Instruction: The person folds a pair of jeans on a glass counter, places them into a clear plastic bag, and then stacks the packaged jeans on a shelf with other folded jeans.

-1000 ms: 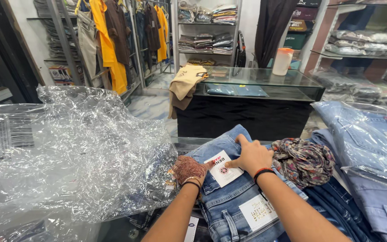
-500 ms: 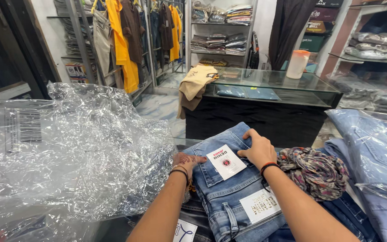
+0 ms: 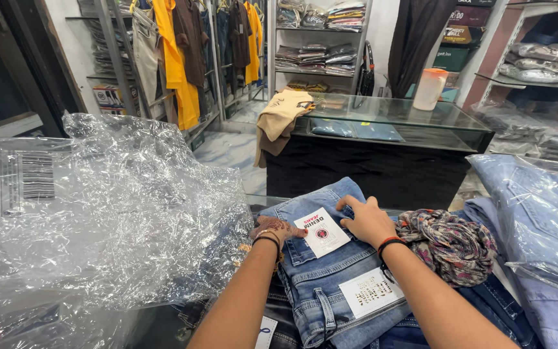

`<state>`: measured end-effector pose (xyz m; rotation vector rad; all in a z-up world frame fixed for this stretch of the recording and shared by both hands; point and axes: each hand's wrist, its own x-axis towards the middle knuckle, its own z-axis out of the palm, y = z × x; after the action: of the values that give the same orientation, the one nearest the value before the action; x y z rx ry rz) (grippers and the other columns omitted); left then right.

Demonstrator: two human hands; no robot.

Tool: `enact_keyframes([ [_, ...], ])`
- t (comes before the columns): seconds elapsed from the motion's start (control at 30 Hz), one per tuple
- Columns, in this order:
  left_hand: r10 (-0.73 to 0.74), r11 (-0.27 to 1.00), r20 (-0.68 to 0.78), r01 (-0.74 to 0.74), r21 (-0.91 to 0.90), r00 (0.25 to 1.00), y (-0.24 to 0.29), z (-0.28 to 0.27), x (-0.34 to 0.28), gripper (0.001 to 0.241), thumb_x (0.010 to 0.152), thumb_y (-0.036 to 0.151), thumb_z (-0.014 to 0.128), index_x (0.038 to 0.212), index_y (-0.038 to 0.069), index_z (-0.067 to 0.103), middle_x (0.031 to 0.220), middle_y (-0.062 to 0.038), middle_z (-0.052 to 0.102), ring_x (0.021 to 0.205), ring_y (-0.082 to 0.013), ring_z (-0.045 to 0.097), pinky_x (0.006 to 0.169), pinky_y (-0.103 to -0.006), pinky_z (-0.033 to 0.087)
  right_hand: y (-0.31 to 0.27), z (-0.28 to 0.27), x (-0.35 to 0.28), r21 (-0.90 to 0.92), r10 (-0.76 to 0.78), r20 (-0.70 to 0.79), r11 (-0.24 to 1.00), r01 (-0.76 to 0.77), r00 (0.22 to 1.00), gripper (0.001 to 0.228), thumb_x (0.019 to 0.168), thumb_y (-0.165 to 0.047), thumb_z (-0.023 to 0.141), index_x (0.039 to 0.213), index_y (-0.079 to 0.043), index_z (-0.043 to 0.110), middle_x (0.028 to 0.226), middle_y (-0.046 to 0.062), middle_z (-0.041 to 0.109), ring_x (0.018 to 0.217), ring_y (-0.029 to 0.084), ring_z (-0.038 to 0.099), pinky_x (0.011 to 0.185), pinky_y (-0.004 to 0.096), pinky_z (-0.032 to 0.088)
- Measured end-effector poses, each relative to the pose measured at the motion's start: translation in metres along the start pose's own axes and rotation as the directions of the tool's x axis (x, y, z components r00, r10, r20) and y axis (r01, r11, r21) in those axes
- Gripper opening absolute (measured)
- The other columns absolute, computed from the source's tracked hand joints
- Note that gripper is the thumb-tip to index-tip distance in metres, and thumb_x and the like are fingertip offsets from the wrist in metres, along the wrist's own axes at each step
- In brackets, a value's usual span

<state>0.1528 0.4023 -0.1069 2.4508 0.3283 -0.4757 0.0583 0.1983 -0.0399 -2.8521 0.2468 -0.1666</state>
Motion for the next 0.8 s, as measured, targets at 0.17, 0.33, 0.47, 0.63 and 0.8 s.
enact_keyframes([
  [0.17, -0.004, 0.904, 0.037, 0.019, -0.426, 0.999, -0.007, -0.007, -0.029, 0.134, 0.060, 0.037, 0.097, 0.155, 0.005, 0.008, 0.150, -0.030, 0.041, 0.136, -0.0463, 0.052, 0.110, -0.0589, 0.046, -0.001, -0.002, 0.001, 0.014, -0.012, 0.026, 1.000, 0.012, 1.000, 0.042, 0.084, -0.035, 0.073, 0.124, -0.044, 0.063, 0.129, 0.014, 0.051, 0.111, 0.038, 0.068, 0.093, 0.045, 0.056],
  [0.33, -0.054, 0.881, -0.023, 0.037, -0.471, 0.998, 0.007, -0.006, -0.042, 0.134, 0.064, 0.024, 0.096, 0.154, 0.005, -0.001, 0.142, -0.034, 0.054, 0.127, -0.0439, 0.062, 0.109, -0.0490, 0.051, -0.003, 0.002, 0.007, 0.067, -0.046, 0.034, 0.997, 0.044, 0.998, 0.039, 0.083, -0.033, 0.065, 0.121, -0.044, 0.070, 0.128, 0.017, 0.051, 0.104, 0.037, 0.072, 0.096, 0.040, 0.056],
  [0.47, 0.042, 0.954, -0.078, -0.063, -0.292, 0.996, 0.030, -0.005, -0.042, 0.131, 0.079, 0.025, 0.089, 0.151, -0.001, -0.018, 0.145, -0.036, 0.045, 0.127, -0.0422, 0.059, 0.110, -0.0437, 0.049, -0.019, -0.007, 0.002, 0.028, -0.149, 0.074, 0.989, 0.148, 0.986, 0.050, 0.077, -0.053, 0.070, 0.124, -0.036, 0.076, 0.135, 0.026, 0.049, 0.115, 0.042, 0.064, 0.104, 0.041, 0.052],
  [0.63, 0.010, 0.914, 0.065, 0.017, -0.405, 0.998, 0.051, -0.011, -0.040, 0.120, 0.087, 0.027, 0.077, 0.155, -0.001, -0.018, 0.147, -0.031, 0.052, 0.131, -0.0348, 0.060, 0.112, -0.0399, 0.049, -0.055, -0.015, -0.025, -0.168, -0.029, 0.223, 0.983, 0.068, 0.974, 0.092, 0.059, -0.076, 0.082, 0.135, -0.026, 0.066, 0.148, 0.025, 0.040, 0.135, 0.044, 0.046, 0.110, 0.056, 0.038],
  [0.8, -0.102, 0.547, 0.110, 0.148, -0.824, 0.989, 0.075, -0.012, -0.072, 0.093, 0.094, 0.038, 0.066, 0.157, 0.006, 0.006, 0.154, -0.025, 0.043, 0.137, -0.0366, 0.051, 0.117, -0.0465, 0.039, -0.073, -0.006, -0.029, -0.130, 0.074, 0.170, 0.990, -0.052, 0.983, 0.081, 0.066, -0.065, 0.081, 0.139, -0.034, 0.061, 0.151, 0.024, 0.036, 0.140, 0.045, 0.039, 0.109, 0.062, 0.034],
])
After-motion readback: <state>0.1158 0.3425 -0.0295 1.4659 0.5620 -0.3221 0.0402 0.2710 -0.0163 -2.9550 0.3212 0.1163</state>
